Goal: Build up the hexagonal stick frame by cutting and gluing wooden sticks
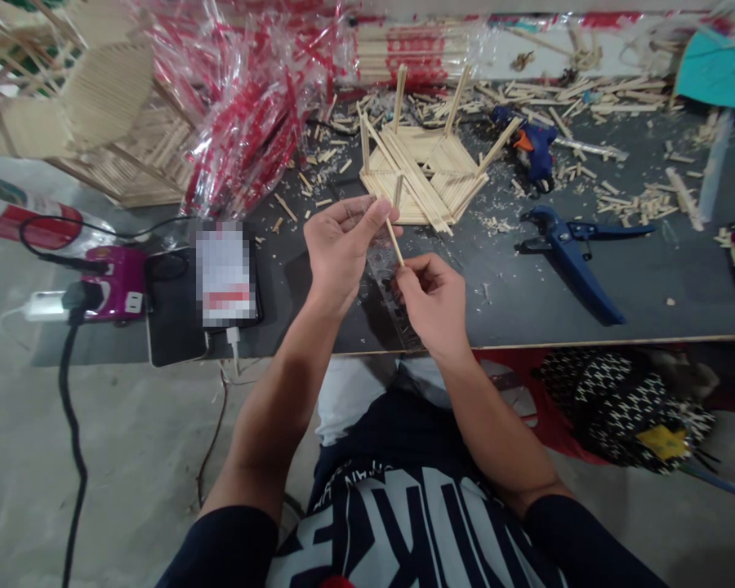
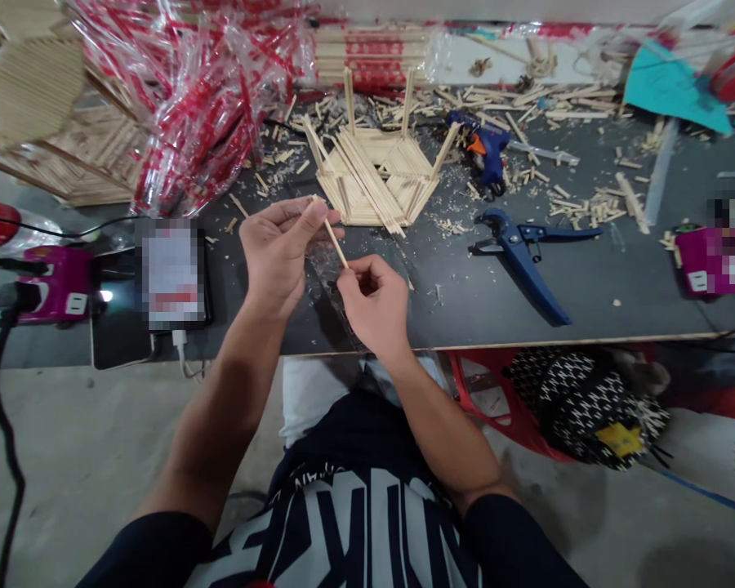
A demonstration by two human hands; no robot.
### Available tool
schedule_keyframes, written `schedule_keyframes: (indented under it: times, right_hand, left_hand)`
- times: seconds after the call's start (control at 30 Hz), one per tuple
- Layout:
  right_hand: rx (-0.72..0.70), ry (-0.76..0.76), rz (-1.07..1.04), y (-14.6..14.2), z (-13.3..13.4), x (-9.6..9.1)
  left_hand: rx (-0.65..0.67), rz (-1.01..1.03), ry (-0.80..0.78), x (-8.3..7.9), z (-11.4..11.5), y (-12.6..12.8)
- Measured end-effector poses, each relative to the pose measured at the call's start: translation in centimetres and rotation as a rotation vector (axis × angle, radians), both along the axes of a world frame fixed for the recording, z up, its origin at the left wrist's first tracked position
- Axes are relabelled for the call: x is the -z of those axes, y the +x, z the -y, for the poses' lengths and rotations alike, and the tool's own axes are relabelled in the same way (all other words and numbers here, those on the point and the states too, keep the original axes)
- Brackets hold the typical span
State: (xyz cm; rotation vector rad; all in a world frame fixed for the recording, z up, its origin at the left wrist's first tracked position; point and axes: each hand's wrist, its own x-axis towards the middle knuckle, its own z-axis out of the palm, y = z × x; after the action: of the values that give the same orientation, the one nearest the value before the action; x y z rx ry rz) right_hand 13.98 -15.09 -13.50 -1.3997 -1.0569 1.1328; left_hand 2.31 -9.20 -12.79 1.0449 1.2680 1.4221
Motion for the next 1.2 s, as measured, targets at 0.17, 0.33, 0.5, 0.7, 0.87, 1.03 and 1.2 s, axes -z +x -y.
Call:
schedule_keyframes:
  times: [0.17,0.33,0.5,0.7,0.87,1.03,1.2]
  right_hand:
    - [0.002,0.005,-0.001,0.0,0.0,-0.2]
    - [0.0,-0.002,0.006,-0.1,0.0,-0.2]
    - [0.013,0.045,-0.024,-0.1,0.0,0.0]
    - [0.0,0.05,-0.004,0.0,-0.4,0.1]
    - [-0.001,0.061,0.069,2.2,-0.9,0.1]
    - [-0.057,0.102,0.255,5.8,-1.3,0.0]
    - [-0.205,0.169,0.427,7.5,-1.8,-0.8]
  left_hand:
    - [-0.001,0.016,0.0,-0.1,0.1,0.0]
    - [-0.006,0.008,0.0,0.0,0.0,0.0]
    - [-0.011,0.029,-0.003,0.0,0.0,0.0]
    - [-0.004,-0.002,0.017,-0.2,0.0,-0.4]
    - [-0.155,-0.254,0.115,0.7,0.3,-2.9]
    - [-0.411,-0.854,0.252,0.5,2.4,-4.8]
    - [0.024,-1.314,0.533,-1.7,3.5,-2.5]
